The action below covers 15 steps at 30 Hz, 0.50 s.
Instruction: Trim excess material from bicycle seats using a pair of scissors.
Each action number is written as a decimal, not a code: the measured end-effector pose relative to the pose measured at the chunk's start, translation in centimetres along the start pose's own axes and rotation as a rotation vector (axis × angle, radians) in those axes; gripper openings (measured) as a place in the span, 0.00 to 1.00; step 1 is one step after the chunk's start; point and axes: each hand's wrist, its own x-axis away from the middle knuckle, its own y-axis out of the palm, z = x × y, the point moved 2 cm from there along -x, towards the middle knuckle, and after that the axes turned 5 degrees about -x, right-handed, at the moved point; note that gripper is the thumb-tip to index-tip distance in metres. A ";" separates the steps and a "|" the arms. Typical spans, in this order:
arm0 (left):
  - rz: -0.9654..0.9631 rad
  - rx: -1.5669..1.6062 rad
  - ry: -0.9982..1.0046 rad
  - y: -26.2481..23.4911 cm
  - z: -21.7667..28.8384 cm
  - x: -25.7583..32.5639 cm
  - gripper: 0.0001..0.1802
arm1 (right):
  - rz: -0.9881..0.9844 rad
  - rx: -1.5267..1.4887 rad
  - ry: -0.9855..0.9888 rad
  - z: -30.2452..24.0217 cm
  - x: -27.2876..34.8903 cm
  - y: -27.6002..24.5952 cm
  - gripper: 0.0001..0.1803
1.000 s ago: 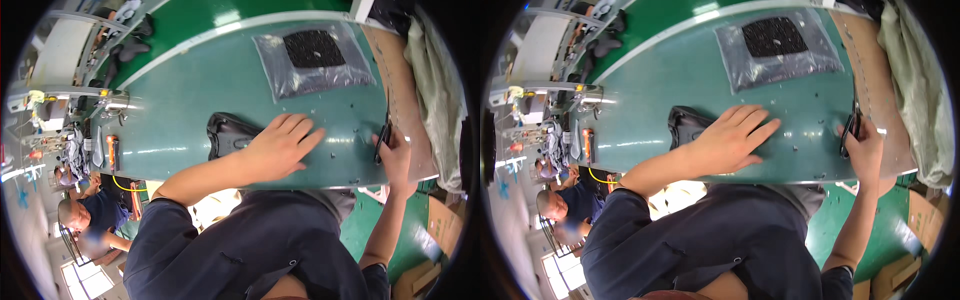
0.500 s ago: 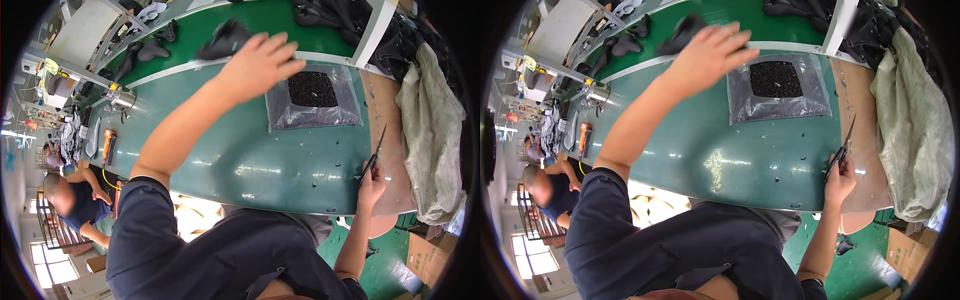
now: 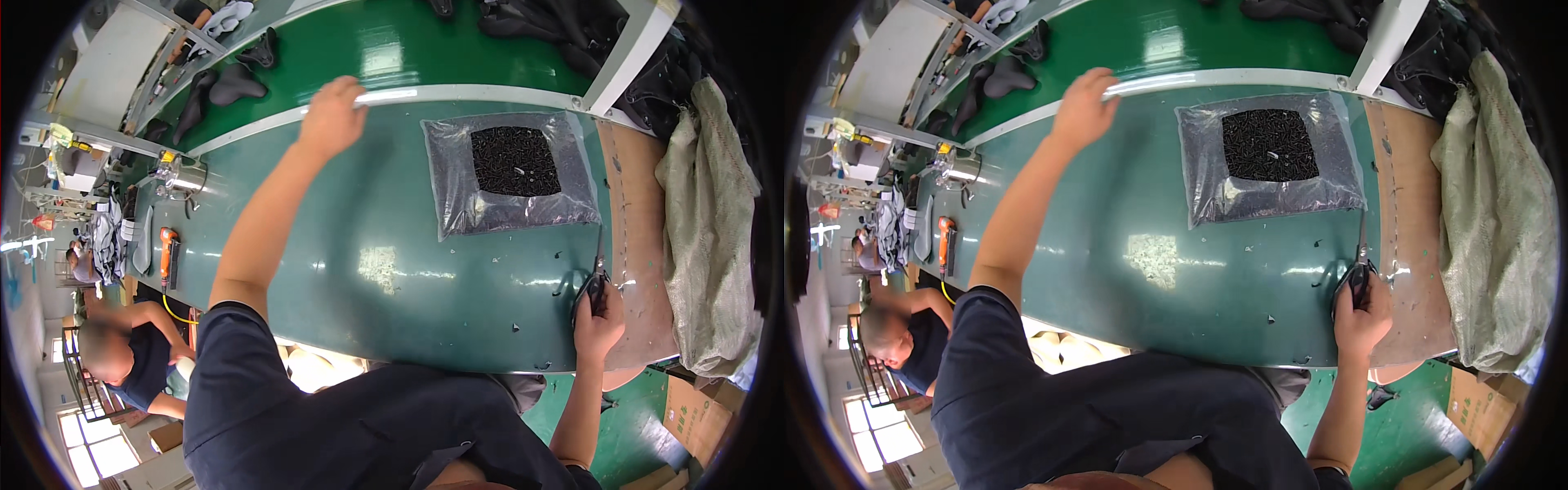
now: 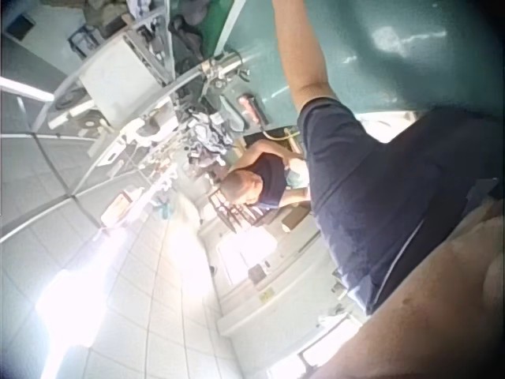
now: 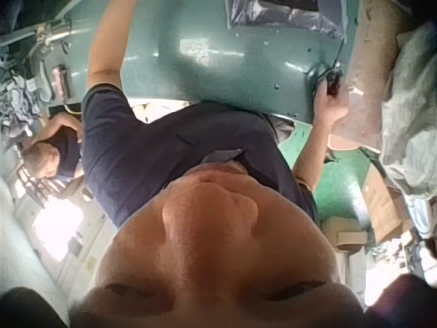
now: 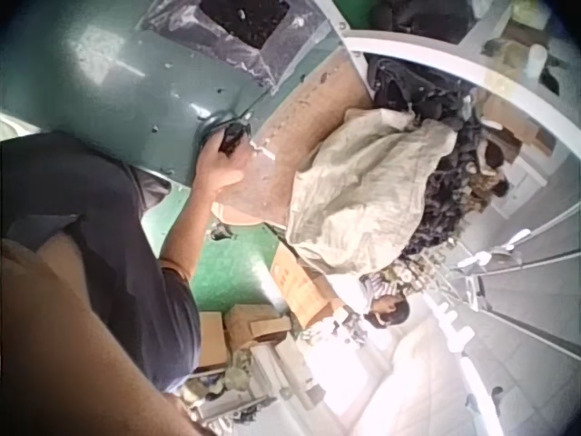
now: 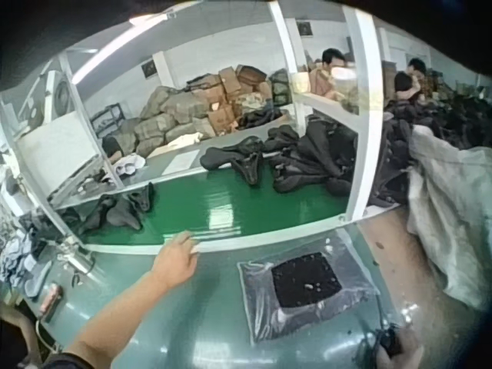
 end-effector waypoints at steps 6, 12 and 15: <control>-0.072 -0.172 -0.241 5.3 -15.3 -1.5 0.25 | -0.031 0.248 -0.121 -2.7 -1.0 1.3 0.17; -0.235 -0.347 -0.651 11.5 -26.8 -5.9 0.33 | -0.060 0.286 -0.082 -2.8 -1.2 1.5 0.15; -0.288 -0.414 -0.831 14.9 -31.1 -7.7 0.37 | -0.070 0.329 -0.077 -2.7 -1.3 1.6 0.16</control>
